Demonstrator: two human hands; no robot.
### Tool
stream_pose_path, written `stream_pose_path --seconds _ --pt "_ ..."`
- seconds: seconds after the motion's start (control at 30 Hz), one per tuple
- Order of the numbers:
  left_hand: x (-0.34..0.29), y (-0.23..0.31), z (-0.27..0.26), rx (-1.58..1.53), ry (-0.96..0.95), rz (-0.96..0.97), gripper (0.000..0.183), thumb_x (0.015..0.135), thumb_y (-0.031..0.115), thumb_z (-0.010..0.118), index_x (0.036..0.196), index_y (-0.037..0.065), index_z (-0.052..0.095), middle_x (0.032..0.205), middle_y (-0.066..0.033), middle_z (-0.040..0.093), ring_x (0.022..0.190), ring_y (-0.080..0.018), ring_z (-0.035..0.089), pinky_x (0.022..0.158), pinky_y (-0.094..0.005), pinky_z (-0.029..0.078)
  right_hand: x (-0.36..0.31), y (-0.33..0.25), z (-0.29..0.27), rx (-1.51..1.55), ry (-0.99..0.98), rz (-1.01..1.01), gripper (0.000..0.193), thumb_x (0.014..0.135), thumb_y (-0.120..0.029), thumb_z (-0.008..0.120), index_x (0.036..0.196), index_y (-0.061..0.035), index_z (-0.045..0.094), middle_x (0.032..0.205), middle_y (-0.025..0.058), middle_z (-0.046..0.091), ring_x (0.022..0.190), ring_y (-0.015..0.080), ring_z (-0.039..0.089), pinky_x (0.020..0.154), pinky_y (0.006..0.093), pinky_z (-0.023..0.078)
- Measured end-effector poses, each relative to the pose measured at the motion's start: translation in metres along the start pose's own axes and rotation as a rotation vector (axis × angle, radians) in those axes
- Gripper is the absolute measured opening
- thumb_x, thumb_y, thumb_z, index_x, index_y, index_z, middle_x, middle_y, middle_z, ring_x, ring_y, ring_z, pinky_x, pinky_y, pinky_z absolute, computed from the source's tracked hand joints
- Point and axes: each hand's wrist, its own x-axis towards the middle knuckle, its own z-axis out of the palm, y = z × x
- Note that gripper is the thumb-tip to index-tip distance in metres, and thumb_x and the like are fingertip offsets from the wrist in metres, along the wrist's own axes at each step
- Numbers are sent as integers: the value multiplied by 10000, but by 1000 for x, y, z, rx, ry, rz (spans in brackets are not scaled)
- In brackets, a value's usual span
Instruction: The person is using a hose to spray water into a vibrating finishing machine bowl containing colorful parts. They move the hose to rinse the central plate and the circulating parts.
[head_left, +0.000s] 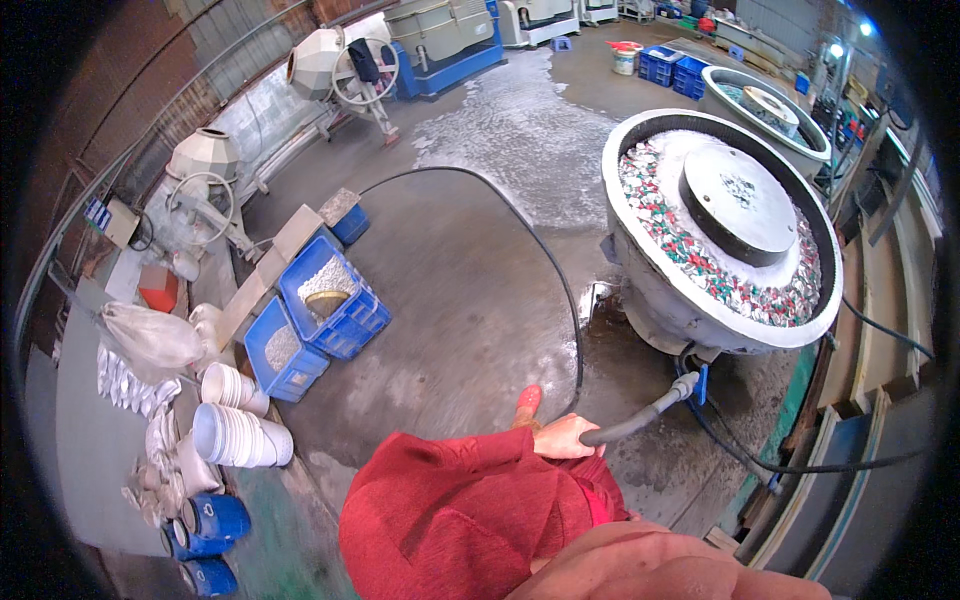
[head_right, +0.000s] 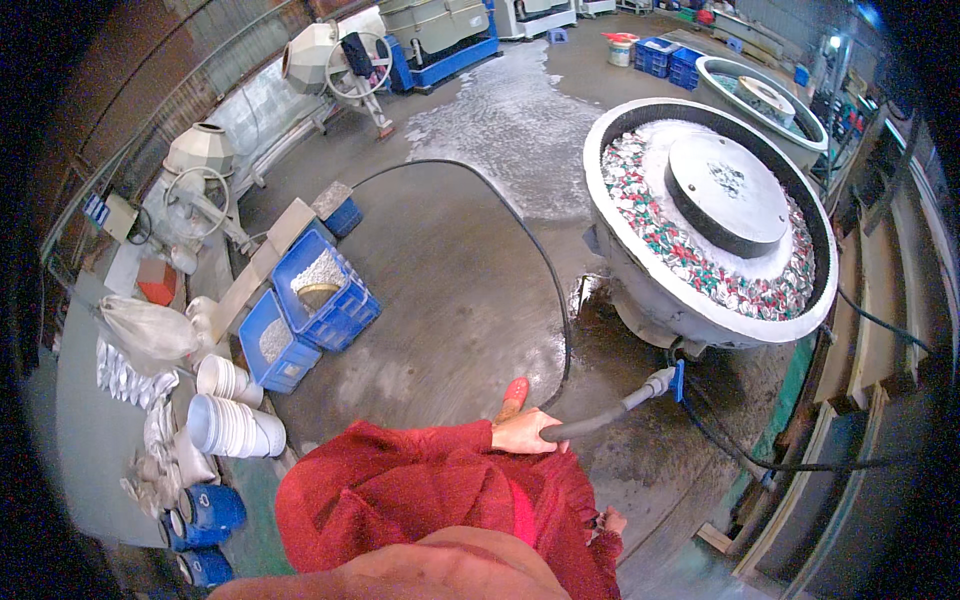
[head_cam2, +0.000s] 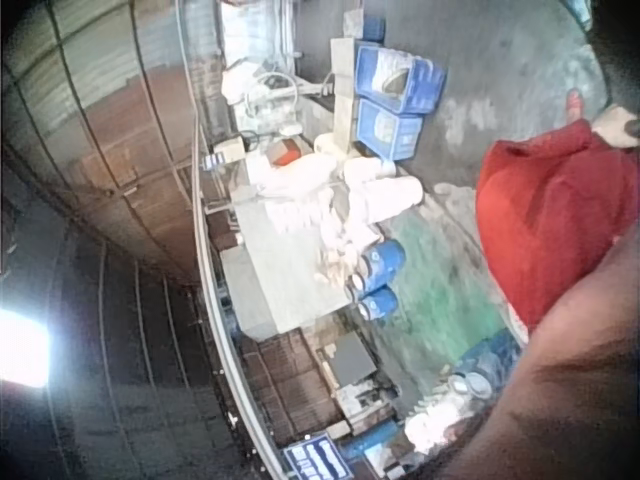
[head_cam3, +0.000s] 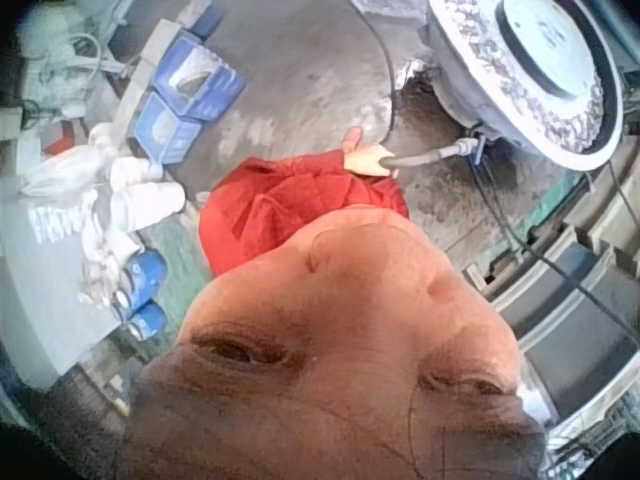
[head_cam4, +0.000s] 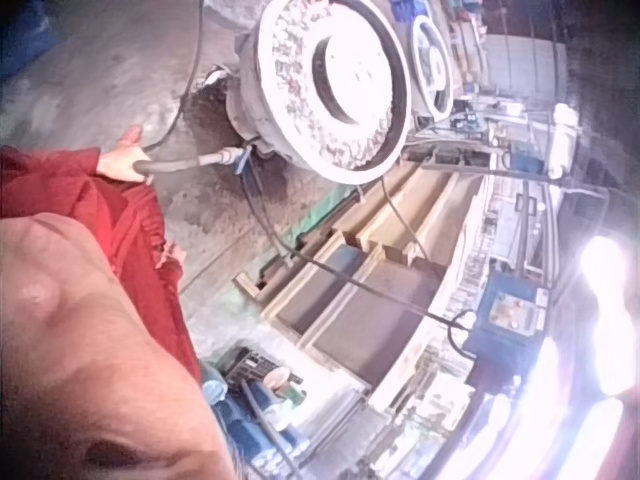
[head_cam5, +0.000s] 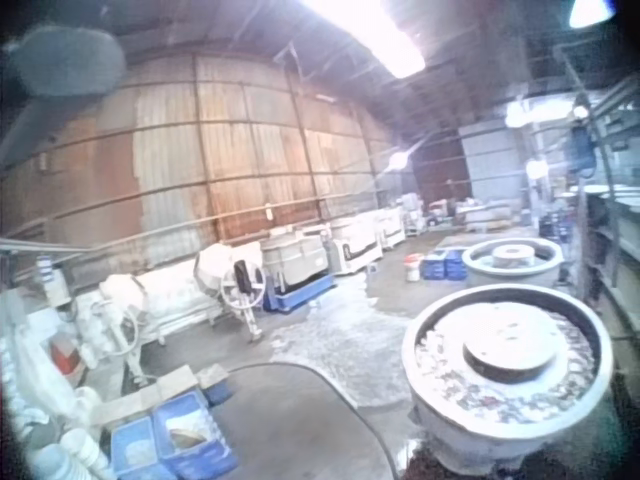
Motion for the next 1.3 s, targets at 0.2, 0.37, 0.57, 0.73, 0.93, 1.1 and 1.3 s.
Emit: stream_pose_path --seconds 0.2,0.37,0.57,0.73,0.93,1.1,1.3 --pt "6 8 -3 106 -85 -79 155 731 160 562 838 81 642 776 -100 649 731 -226 615 700 -331 448 -22 -6 2 13 -5 24 246 758 -193 547 566 -41 524 499 51 501 375 157 453 323 315 329" --pt "5 19 -5 117 -91 -80 156 700 142 561 818 79 639 733 -103 636 704 -234 612 668 -347 445 -20 6 -2 -37 -51 31 247 756 -165 490 546 -34 497 484 66 486 333 163 413 303 317 302" --pt "4 31 -7 152 -83 -34 157 679 121 566 809 67 635 715 -104 631 693 -243 610 655 -356 446 43 49 -16 -84 -118 -49 281 793 -192 508 573 -17 508 501 87 508 358 174 453 307 325 312" --pt "9 12 -1 75 -81 -33 149 683 120 563 804 70 636 710 -93 630 685 -222 607 656 -344 448 42 28 -10 -57 -113 -21 242 810 -207 518 682 -1 527 579 102 555 411 190 512 344 331 384" --pt "11 7 -1 80 -99 -3 138 728 136 559 834 113 644 754 -45 647 714 -188 605 684 -310 443 -65 -62 -4 -21 -19 61 149 763 -150 542 714 -22 599 590 58 572 470 165 540 395 330 407" --pt "11 12 -1 67 -118 -83 134 702 140 565 805 103 642 695 -56 617 672 -172 591 650 -310 442 -60 -47 -5 -9 -16 53 192 764 -186 562 692 -12 602 600 60 575 475 174 543 398 346 438" --pt "7 12 1 53 -24 -22 105 726 186 587 803 149 648 597 -4 581 580 -118 547 579 -295 416 -74 -45 -5 -45 -39 70 223 772 -206 576 690 1 595 603 66 575 473 175 538 409 342 444"
